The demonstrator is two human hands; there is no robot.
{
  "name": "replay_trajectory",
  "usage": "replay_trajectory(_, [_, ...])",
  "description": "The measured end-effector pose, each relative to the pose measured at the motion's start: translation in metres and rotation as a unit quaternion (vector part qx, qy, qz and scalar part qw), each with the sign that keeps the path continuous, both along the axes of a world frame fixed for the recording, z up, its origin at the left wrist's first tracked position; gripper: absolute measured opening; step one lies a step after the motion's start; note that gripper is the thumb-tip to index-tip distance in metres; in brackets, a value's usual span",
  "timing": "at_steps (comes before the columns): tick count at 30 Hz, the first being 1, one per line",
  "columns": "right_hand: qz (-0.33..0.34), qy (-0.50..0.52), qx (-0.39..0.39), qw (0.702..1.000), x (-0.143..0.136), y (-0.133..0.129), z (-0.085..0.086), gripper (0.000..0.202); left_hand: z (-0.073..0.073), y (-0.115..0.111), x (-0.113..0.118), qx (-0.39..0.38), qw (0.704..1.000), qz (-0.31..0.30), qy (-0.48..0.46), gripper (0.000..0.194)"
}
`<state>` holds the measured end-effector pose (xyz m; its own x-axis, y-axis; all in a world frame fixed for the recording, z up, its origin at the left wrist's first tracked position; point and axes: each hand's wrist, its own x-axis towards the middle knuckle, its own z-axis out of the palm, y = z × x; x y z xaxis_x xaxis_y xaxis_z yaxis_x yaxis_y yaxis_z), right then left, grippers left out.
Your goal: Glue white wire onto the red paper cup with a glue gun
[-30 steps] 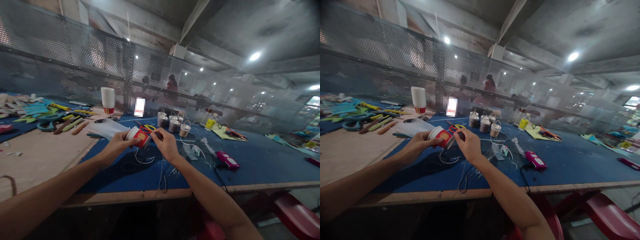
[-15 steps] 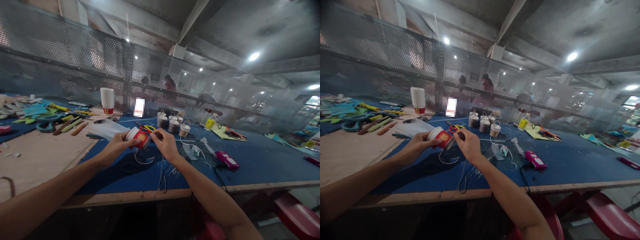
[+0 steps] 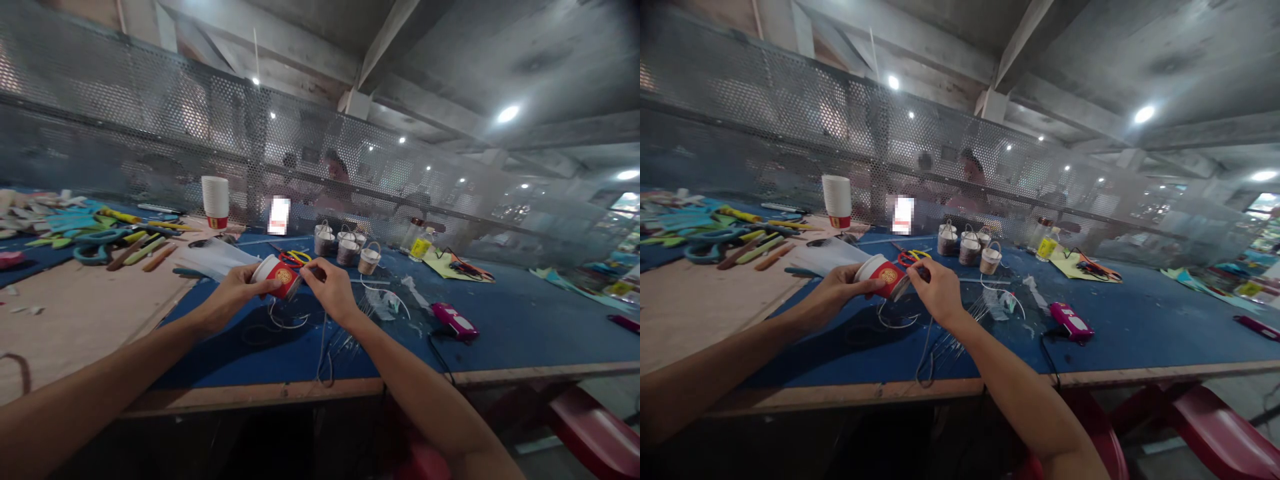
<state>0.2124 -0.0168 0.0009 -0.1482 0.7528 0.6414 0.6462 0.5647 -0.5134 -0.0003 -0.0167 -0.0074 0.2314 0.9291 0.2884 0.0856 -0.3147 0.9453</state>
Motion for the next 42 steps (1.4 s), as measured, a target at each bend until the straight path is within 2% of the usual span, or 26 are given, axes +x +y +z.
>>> replay_trajectory(12, [0.010,0.037,-0.036,0.999,0.002,0.004,0.002,0.023,0.001,-0.001,0.000,0.006,1.000,-0.016,0.004,0.023])
replay_trajectory(19, [0.039,0.065,-0.060,0.995,0.003,0.007,0.001,0.024,0.002,-0.002,0.000,0.007,1.000,-0.018,-0.001,0.024])
replay_trajectory(26, [0.070,0.095,-0.114,0.987,0.004,0.013,0.000,0.026,0.002,-0.002,-0.001,0.008,1.000,-0.029,-0.005,0.025])
replay_trajectory(42, [0.085,0.150,-0.190,0.967,0.005,0.015,-0.002,0.022,-0.002,-0.001,-0.002,-0.008,0.999,-0.046,-0.025,0.024])
